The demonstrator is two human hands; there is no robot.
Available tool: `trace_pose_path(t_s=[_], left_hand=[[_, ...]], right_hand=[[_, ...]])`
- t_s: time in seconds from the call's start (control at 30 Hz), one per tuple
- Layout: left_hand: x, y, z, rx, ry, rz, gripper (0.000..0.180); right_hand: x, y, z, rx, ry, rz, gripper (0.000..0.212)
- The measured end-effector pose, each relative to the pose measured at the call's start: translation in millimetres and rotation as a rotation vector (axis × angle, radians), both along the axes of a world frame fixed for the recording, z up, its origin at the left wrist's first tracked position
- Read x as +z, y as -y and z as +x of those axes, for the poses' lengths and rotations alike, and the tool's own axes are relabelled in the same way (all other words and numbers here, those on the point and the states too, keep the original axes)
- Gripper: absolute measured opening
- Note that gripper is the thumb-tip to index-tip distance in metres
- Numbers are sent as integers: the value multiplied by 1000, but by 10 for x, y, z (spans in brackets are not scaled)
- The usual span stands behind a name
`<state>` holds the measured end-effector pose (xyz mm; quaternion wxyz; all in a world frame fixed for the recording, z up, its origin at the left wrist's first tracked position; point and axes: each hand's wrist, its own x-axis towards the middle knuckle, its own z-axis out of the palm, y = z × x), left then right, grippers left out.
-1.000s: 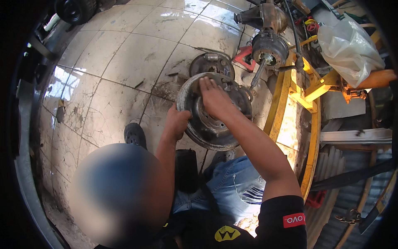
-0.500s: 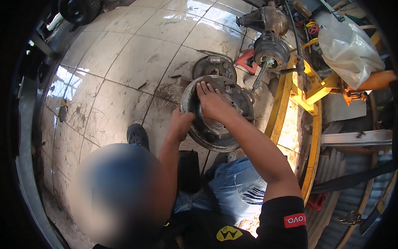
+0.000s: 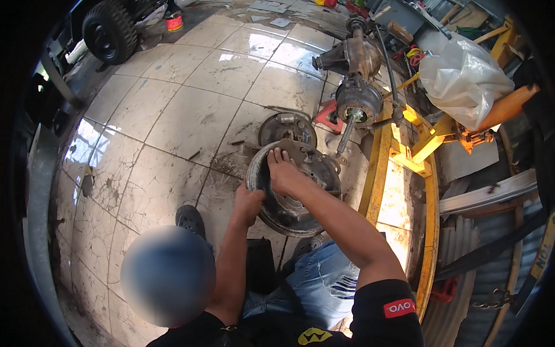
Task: The person sits on the floor and scrubs the surface of a brake drum with a wire brush. They rotate the drum to clean different sections and flip it over to clean the other side.
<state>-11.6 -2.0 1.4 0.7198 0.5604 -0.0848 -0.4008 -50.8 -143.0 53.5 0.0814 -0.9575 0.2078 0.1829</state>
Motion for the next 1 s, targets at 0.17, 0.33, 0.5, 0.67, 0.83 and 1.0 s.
trace_pose_path(t_s=[0.17,0.33,0.5,0.67,0.83,1.0], left_hand=[[-42,12,-9,-6,-24,-12,47],[-89,-5,19,0,-51,-34,48],[-27,36,-4,-3,-38,-17,49],[34,9,24,2,-48,-13,48],[-15,13,6,4,-61,-38,45],[-12,14,-8,-9,9,15,45]], right_hand=[[-92,43,-78,-45,123,-63,70],[-71,-7,-60,70,71,-42,65],[-225,156,-108,23,113,-122,63],[-224,143,-117,31,172,-148,62],[-147,72,-47,65,109,-72,61],[-241,226,-163,20,171,-166,62]])
